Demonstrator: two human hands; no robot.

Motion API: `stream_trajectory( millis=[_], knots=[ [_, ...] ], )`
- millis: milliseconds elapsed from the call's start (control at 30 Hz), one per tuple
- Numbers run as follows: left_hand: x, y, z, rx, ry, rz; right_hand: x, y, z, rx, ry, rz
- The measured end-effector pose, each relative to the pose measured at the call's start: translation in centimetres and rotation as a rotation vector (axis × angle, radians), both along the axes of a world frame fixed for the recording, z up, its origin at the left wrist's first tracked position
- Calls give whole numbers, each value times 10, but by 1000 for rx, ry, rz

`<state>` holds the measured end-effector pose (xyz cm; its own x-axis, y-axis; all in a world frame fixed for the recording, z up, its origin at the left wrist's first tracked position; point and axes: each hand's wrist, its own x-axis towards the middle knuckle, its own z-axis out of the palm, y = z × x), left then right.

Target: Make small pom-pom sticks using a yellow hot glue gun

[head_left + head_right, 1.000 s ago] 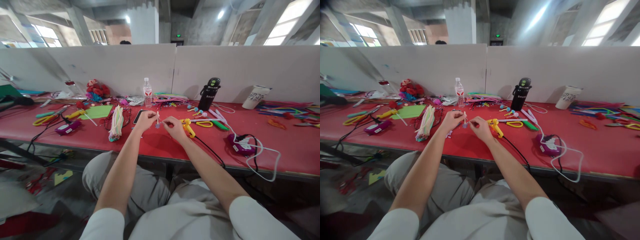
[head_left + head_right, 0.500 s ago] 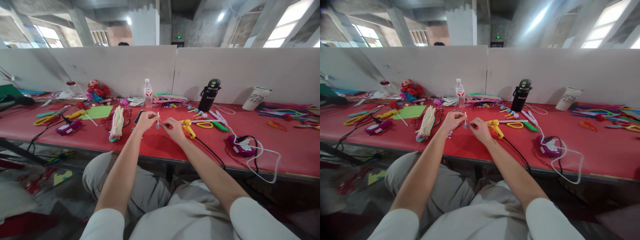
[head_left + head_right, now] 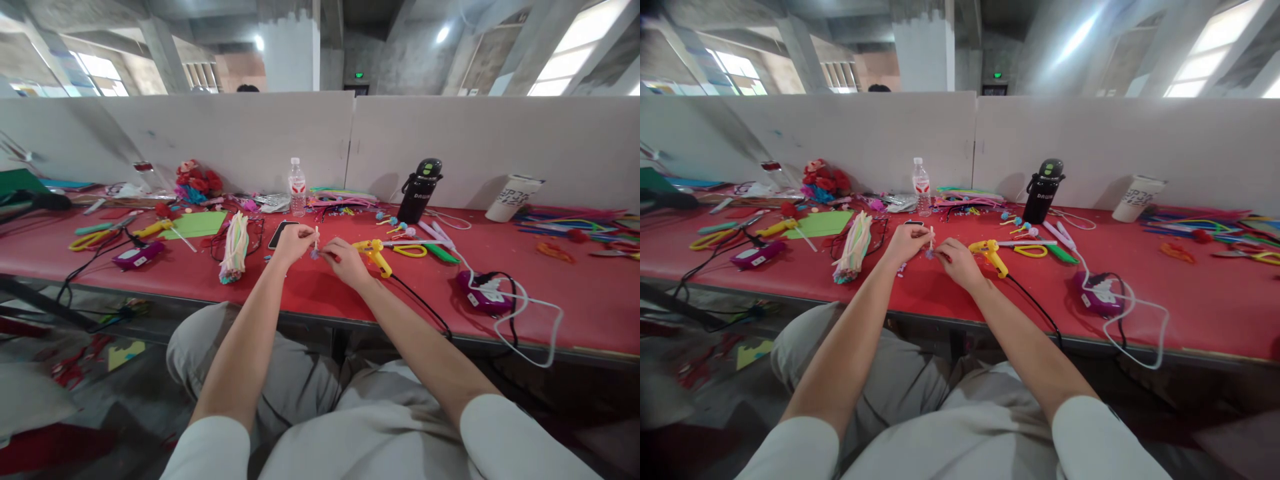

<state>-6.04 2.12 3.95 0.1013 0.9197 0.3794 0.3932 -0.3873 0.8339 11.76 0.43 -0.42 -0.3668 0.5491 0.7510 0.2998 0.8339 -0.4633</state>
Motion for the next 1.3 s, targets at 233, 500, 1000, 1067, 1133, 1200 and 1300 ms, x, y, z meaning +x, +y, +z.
stream_trajectory(
  millis=[233, 500, 1000, 1067, 1133, 1200, 1300],
  knots=[
    [1, -1, -1, -7, -20, 8, 0, -2, 1, -17, -19, 13],
    [-1, 1, 3, 80, -154, -7, -1, 0, 1, -410, 335, -85],
    [8, -4, 4, 64, -209, -64, -7, 5, 1, -828, 548, 52],
    [8, -6, 5, 63, -197, -58, -7, 5, 0, -821, 554, 61],
    [8, -7, 5, 59, -189, -61, -6, 5, 0, -819, 564, 76],
    [9, -7, 6, 55, -193, -67, -6, 5, 1, -817, 569, 87],
    [9, -7, 5, 50, -200, -74, -5, 4, 1, -816, 564, 82]
  ],
)
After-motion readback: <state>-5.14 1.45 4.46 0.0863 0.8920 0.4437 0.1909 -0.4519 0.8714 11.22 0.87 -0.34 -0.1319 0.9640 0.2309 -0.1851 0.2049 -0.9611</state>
